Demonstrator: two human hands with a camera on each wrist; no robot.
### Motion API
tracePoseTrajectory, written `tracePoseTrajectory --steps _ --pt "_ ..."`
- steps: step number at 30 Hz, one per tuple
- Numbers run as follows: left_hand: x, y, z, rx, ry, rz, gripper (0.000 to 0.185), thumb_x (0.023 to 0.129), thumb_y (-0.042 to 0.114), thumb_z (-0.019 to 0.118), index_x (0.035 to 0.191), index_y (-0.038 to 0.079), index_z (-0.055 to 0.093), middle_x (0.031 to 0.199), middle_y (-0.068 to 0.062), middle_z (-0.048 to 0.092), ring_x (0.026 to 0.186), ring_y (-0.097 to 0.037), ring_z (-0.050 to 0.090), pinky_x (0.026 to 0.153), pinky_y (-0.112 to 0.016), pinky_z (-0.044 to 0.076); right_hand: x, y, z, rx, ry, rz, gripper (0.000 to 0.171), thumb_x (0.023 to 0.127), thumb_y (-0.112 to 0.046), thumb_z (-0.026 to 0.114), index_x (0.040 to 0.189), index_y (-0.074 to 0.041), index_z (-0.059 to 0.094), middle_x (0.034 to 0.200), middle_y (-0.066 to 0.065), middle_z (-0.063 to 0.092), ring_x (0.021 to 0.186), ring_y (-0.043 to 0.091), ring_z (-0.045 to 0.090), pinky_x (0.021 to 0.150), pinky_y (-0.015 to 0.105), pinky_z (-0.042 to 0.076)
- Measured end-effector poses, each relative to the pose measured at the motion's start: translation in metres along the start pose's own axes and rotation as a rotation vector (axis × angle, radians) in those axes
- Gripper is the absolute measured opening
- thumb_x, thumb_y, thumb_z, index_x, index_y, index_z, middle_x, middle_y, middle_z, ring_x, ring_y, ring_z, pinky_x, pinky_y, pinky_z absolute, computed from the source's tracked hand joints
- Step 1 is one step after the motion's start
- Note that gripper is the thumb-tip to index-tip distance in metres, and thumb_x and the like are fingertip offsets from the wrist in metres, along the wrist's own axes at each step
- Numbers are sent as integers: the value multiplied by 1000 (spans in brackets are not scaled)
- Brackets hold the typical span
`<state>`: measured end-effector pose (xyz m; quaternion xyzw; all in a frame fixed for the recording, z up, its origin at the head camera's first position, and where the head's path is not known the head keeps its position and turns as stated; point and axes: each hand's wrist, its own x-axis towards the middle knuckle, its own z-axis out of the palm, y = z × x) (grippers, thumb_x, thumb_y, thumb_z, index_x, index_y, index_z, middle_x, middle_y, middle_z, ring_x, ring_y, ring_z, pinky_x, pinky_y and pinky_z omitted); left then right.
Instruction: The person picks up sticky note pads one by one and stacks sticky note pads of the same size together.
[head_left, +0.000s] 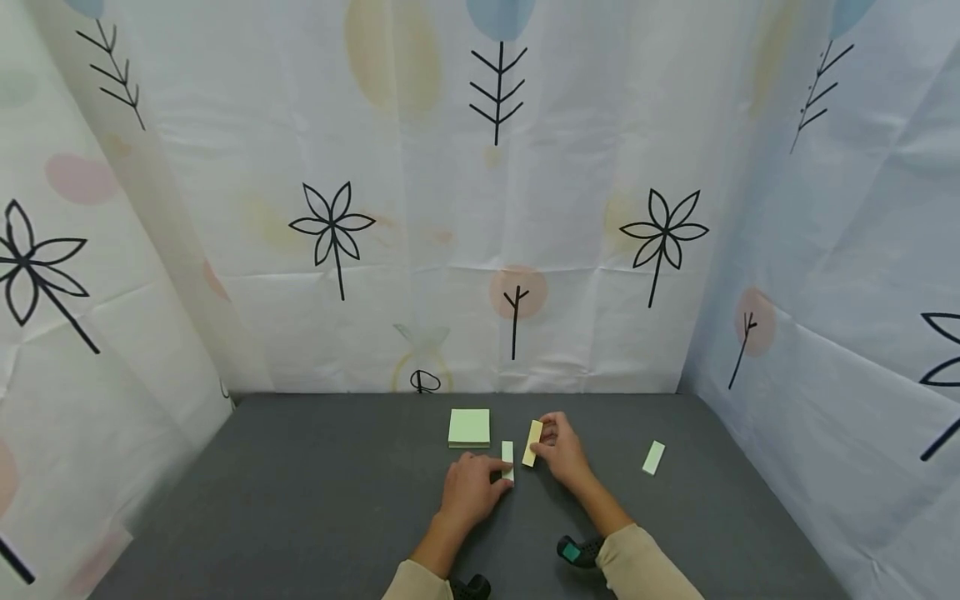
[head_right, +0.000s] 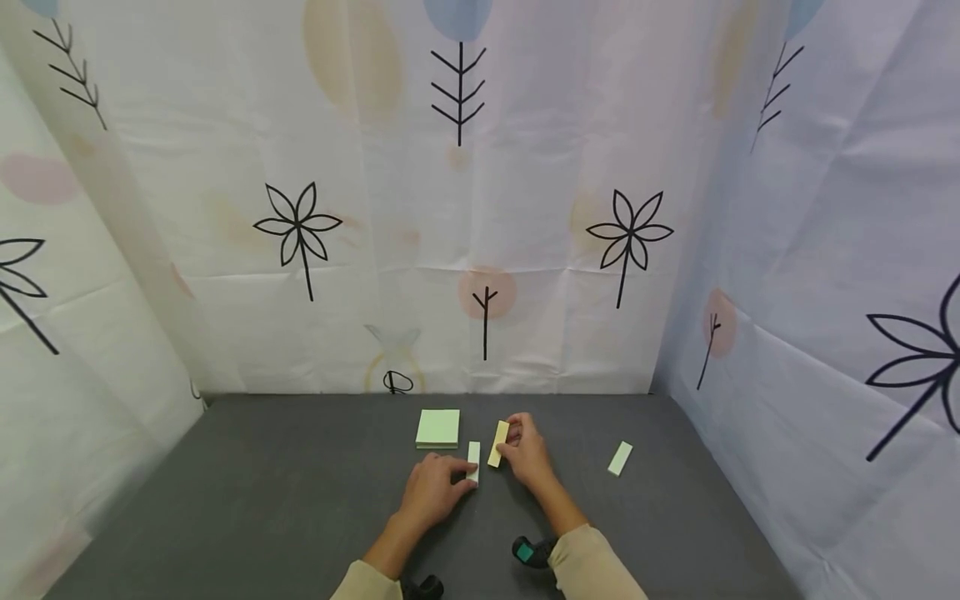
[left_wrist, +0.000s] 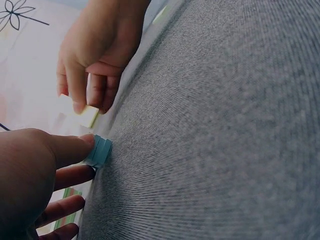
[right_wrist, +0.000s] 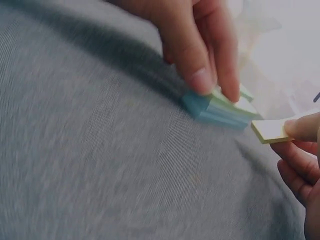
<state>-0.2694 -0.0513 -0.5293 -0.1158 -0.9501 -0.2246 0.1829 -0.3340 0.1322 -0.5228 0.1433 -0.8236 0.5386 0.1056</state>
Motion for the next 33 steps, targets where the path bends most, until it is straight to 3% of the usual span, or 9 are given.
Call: tracePoseTrajectory --steps 3,8,17,26,33 --pt "0 0 -2 0 -5 -1 24 78 34 80 102 29 78 92 8 71 76 -14 53 68 -37 43 5 -5 3 119 33 55 42 79 9 72 115 5 50 85 13 62 78 25 64 65 30 50" --pt "0 2 -4 -1 -4 -5 23 78 32 81 101 28 78 91 8 70 75 -14 52 67 -37 43 12 -12 11 163 75 86 43 79 8 73 116 8 50 82 13 63 77 25 64 63 28 48" --pt "0 1 -3 11 -11 0 23 80 32 79 103 28 78 90 8 70 74 -14 51 67 -37 42 18 -11 28 129 78 125 41 80 7 73 116 7 54 79 12 62 71 20 59 61 31 48" --pt "1 2 -1 35 -24 -8 25 80 34 79 104 29 78 91 8 70 73 -14 50 65 -36 41 16 -7 32 62 10 78 40 78 8 74 114 5 58 85 15 62 75 25 62 64 37 53" --pt "1 2 1 27 35 12 32 78 30 81 109 28 76 93 5 72 73 -16 53 64 -36 43 15 -8 31 31 -42 81 42 77 8 75 116 5 60 89 17 64 80 29 63 67 38 53"
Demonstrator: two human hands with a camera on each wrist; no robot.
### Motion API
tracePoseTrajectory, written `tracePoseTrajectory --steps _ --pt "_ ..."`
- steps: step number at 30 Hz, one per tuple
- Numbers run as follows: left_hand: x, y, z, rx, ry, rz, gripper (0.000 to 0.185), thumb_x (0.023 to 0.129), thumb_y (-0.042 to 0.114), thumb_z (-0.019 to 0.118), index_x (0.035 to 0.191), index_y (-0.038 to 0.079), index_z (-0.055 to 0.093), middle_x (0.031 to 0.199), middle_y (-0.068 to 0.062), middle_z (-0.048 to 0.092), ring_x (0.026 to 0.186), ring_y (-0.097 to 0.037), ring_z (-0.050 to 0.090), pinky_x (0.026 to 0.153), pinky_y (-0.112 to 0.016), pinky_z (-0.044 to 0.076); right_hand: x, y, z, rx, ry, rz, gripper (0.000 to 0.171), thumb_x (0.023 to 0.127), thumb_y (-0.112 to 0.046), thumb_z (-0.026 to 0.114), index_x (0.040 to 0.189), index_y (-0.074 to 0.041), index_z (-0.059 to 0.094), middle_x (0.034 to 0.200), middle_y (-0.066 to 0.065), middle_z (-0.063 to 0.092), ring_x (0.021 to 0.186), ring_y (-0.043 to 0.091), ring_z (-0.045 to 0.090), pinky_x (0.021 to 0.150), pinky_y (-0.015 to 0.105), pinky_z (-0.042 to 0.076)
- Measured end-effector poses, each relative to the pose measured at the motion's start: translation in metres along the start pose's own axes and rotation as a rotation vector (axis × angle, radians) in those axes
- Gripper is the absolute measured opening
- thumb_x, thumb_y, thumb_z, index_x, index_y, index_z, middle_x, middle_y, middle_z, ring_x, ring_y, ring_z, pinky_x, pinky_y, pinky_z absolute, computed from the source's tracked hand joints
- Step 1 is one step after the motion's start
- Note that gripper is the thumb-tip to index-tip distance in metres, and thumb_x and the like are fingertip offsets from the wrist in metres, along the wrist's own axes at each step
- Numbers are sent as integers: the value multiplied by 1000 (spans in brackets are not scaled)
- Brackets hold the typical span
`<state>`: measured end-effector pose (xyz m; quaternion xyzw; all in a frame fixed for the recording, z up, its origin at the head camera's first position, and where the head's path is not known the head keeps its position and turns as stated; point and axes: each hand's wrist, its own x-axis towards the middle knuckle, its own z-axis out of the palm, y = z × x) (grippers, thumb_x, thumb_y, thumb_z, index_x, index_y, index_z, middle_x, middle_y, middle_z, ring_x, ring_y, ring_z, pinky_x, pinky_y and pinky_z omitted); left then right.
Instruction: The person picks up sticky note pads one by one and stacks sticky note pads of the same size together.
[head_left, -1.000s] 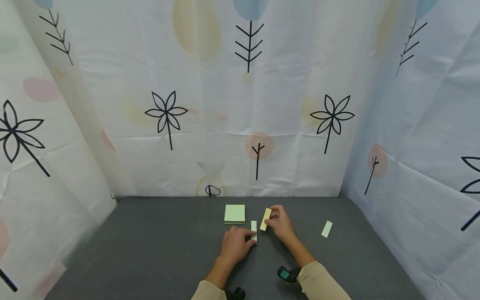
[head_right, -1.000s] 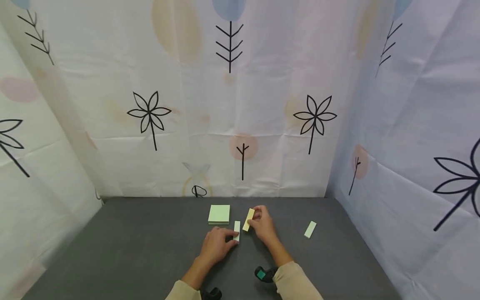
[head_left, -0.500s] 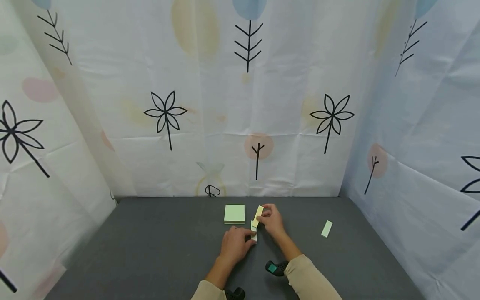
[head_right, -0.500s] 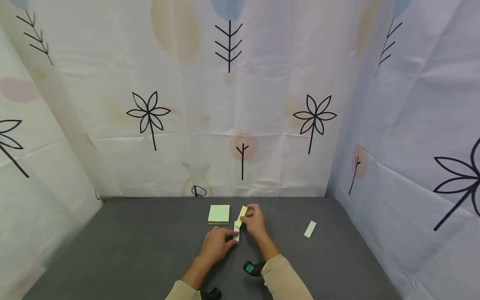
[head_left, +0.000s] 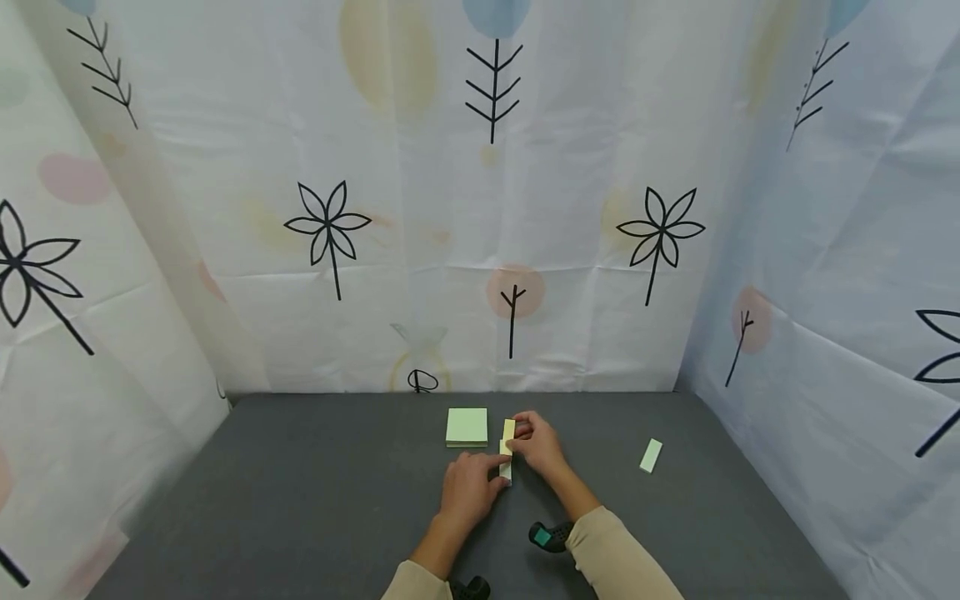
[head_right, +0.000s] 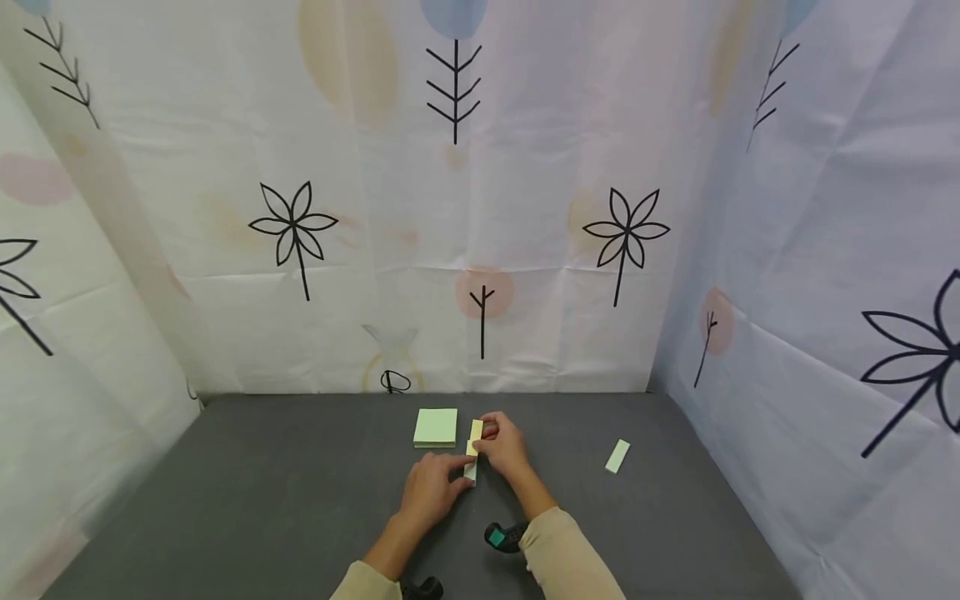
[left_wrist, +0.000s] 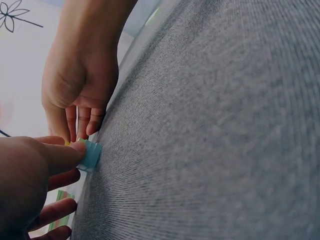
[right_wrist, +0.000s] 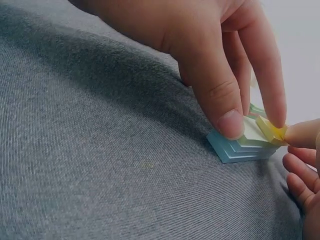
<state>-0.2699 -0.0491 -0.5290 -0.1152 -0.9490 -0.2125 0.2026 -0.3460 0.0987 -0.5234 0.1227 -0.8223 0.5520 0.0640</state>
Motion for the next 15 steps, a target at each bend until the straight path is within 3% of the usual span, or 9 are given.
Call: tracePoseTrajectory --steps 15 --pt "-3 2 2 -35 81 1 45 74 25 84 118 25 73 92 4 72 74 -19 61 65 -40 48 -1 0 -4 -54 -61 -20 35 81 4 74 115 3 64 89 16 64 81 27 63 69 39 54"
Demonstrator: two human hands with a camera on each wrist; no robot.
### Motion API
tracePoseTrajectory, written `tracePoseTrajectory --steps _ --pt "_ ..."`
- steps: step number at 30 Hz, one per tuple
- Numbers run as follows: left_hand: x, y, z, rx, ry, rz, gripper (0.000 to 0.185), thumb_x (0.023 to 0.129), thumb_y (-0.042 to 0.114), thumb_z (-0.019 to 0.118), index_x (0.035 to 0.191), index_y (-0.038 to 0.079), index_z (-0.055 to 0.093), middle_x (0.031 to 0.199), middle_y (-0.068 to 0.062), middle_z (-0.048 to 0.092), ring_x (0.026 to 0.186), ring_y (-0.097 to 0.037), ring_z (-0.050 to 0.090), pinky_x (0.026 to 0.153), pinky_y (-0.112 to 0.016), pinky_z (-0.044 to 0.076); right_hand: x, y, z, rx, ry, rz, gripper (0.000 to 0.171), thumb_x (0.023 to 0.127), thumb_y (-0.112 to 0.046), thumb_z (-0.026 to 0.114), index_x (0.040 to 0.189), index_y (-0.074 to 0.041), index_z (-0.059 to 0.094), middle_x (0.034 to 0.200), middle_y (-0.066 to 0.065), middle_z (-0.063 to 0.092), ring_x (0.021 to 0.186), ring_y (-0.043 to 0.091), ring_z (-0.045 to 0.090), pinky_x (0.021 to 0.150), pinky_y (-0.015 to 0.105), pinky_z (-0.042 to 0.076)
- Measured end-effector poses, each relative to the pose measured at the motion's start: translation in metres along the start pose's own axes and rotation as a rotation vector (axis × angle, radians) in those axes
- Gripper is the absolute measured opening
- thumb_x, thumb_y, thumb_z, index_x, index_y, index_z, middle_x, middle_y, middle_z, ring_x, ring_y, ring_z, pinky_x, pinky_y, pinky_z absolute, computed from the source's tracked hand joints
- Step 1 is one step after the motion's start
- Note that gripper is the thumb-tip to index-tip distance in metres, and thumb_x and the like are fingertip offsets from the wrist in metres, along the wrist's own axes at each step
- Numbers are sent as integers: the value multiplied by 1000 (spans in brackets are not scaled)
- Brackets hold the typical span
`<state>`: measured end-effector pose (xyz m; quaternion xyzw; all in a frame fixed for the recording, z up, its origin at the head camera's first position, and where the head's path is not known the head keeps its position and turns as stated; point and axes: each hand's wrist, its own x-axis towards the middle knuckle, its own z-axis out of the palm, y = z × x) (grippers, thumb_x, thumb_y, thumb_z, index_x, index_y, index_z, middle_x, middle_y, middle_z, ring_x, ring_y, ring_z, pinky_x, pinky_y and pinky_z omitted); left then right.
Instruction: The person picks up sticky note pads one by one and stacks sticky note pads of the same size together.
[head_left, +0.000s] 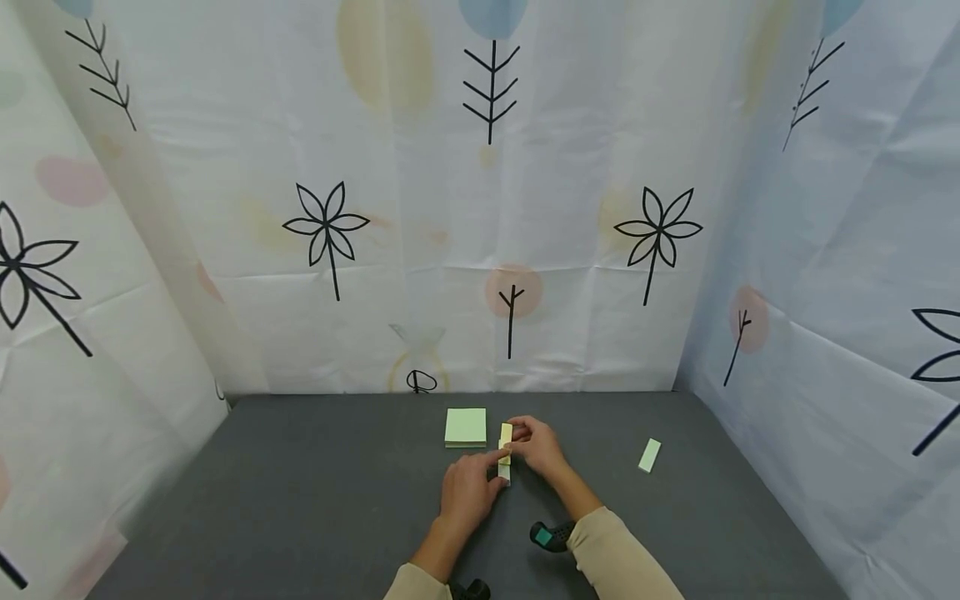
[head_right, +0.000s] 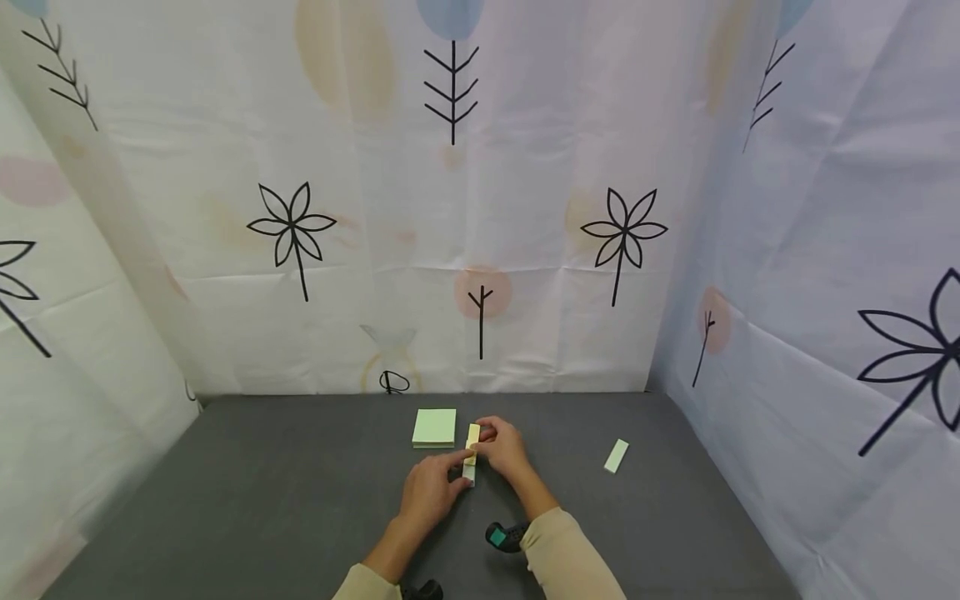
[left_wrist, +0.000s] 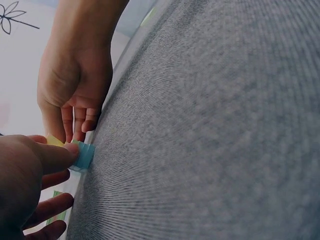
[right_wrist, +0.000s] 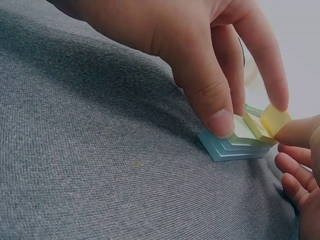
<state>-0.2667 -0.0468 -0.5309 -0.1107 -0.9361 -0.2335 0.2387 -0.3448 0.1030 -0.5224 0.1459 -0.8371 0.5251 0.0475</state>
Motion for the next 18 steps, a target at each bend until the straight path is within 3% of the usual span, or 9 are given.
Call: tracePoseTrajectory --steps 11,18 --pt "-1 0 0 -19 44 6 52 72 23 86 121 26 70 93 4 73 71 -18 63 63 -39 49 1 -1 -1 -16 -14 8 35 81 3 75 114 3 65 86 12 64 77 22 62 67 37 53" --pt "-1 -1 1 -8 49 19 38 72 23 85 109 23 76 92 4 72 77 -19 65 66 -40 51 -2 -1 -1 -32 -17 2 32 80 -2 77 111 2 67 84 5 64 77 22 62 65 34 51"
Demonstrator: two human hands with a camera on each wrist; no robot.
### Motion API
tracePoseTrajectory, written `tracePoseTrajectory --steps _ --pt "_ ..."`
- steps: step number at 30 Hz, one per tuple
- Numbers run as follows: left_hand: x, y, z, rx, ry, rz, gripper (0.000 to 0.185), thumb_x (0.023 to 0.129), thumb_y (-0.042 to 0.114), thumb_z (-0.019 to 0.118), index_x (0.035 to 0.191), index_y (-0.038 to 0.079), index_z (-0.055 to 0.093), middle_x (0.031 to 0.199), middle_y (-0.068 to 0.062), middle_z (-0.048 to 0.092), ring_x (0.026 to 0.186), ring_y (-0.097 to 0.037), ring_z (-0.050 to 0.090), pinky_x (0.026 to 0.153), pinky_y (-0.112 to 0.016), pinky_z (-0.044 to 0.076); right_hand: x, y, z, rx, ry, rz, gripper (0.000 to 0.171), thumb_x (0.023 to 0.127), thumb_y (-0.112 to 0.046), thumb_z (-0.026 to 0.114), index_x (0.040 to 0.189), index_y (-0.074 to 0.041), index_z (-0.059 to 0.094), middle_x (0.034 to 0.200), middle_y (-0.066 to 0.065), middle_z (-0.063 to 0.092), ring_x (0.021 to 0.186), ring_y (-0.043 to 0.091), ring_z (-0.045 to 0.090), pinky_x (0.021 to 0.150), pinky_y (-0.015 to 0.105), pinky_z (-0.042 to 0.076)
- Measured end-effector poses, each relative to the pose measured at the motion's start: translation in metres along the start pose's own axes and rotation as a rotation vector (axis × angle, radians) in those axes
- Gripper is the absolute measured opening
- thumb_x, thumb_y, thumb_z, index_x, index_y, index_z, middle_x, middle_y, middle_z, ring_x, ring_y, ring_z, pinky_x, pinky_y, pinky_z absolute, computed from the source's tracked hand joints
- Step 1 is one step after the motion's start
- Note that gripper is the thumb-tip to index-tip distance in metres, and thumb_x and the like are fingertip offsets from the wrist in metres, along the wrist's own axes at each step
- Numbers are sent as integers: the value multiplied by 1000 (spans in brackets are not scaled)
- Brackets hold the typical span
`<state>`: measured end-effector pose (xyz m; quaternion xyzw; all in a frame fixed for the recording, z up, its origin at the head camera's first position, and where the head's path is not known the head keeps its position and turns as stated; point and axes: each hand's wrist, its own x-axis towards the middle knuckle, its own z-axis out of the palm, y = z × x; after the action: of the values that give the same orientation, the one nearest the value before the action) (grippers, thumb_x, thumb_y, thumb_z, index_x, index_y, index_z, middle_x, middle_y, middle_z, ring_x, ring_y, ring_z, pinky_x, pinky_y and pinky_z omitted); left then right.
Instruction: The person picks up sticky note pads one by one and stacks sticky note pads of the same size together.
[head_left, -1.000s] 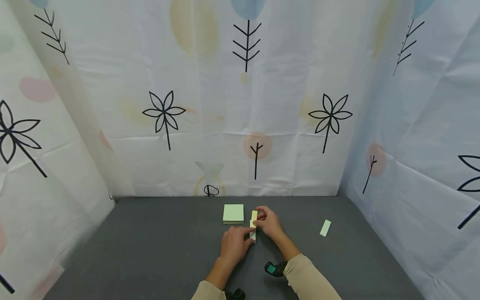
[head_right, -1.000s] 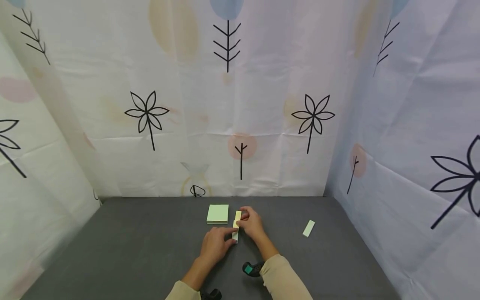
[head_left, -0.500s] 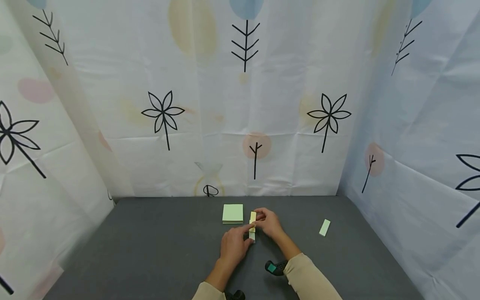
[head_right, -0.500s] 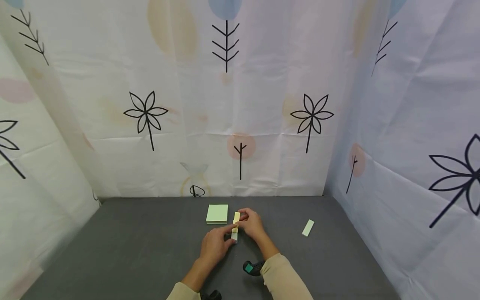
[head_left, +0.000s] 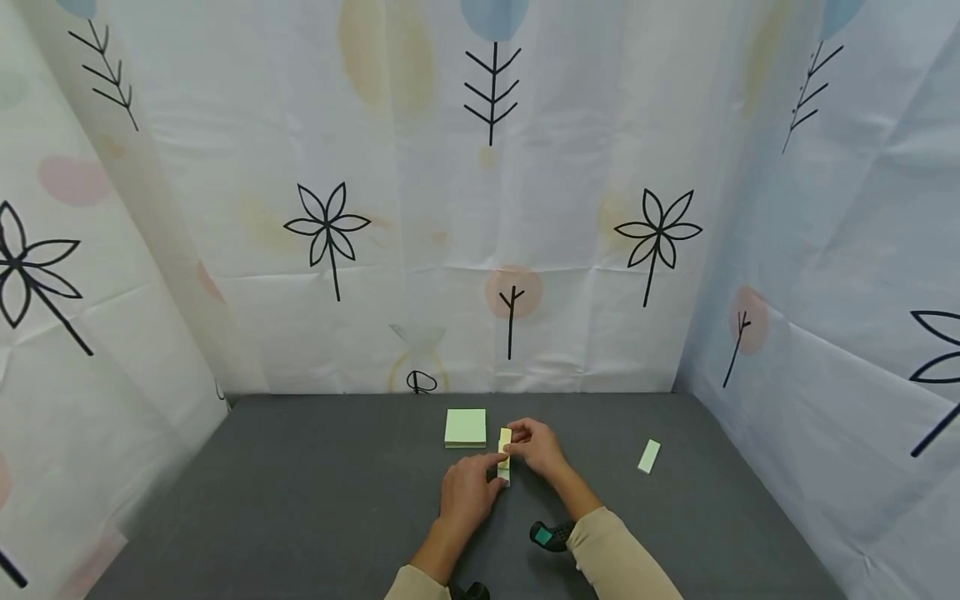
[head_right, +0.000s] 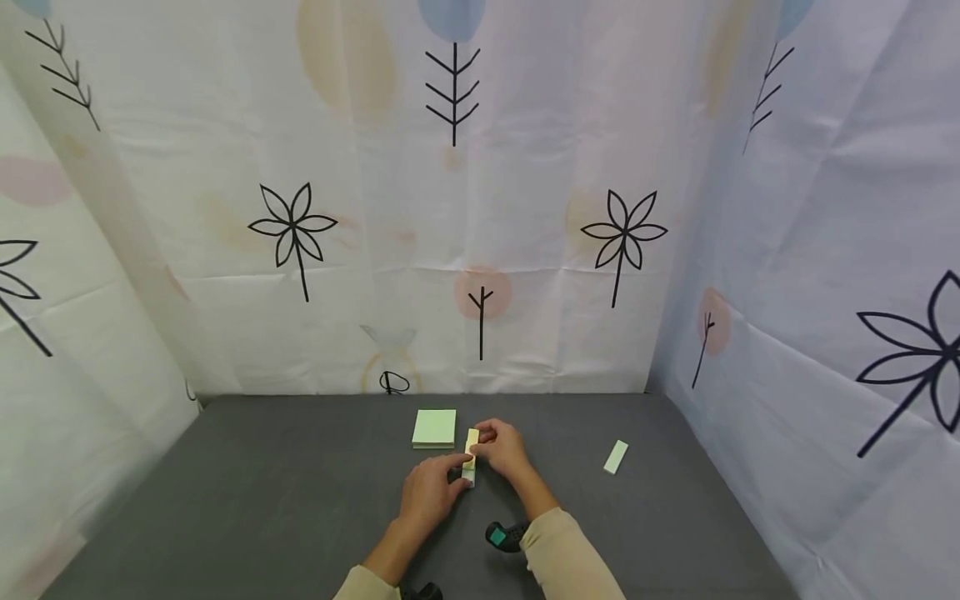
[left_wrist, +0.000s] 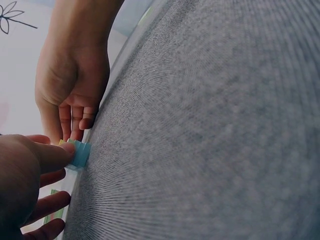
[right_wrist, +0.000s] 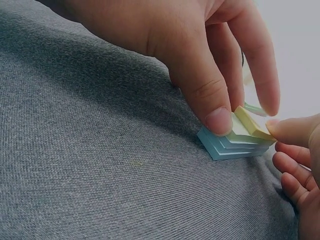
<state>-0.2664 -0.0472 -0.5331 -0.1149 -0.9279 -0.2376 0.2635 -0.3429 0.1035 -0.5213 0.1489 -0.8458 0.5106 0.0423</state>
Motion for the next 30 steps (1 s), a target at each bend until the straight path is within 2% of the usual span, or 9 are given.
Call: tracePoseTrajectory --steps 9,16,23,24,30 --pt "0 -1 1 5 -5 10 29 72 23 85 100 22 78 91 5 72 79 -18 65 67 -38 51 -4 -1 -1 -20 -14 -41 20 83 -4 76 101 2 70 84 5 66 77 20 62 65 32 50" --pt "-1 -1 0 42 3 36 24 71 25 86 94 24 79 91 6 72 79 -17 64 69 -38 51 -4 -1 -2 -28 -31 -45 20 83 -6 76 100 2 72 85 5 68 77 22 63 65 32 50" --pt "2 1 -3 49 -56 9 20 73 27 85 92 25 79 90 7 71 79 -16 63 71 -39 51 -2 1 -4 -56 -74 -60 20 84 -7 75 101 2 72 87 7 68 79 23 63 66 35 51" --pt "2 1 -4 47 -60 6 20 73 26 85 92 25 79 89 8 71 79 -16 63 71 -39 51 -1 4 -4 -59 -78 -64 21 85 -13 76 101 0 72 86 3 68 79 19 63 66 34 51" --pt "2 1 -4 43 -48 3 17 73 26 85 89 25 79 86 9 70 77 -15 62 70 -38 51 -2 1 -5 -82 -102 -84 19 87 -14 73 101 -1 73 88 2 68 80 19 63 67 33 51"
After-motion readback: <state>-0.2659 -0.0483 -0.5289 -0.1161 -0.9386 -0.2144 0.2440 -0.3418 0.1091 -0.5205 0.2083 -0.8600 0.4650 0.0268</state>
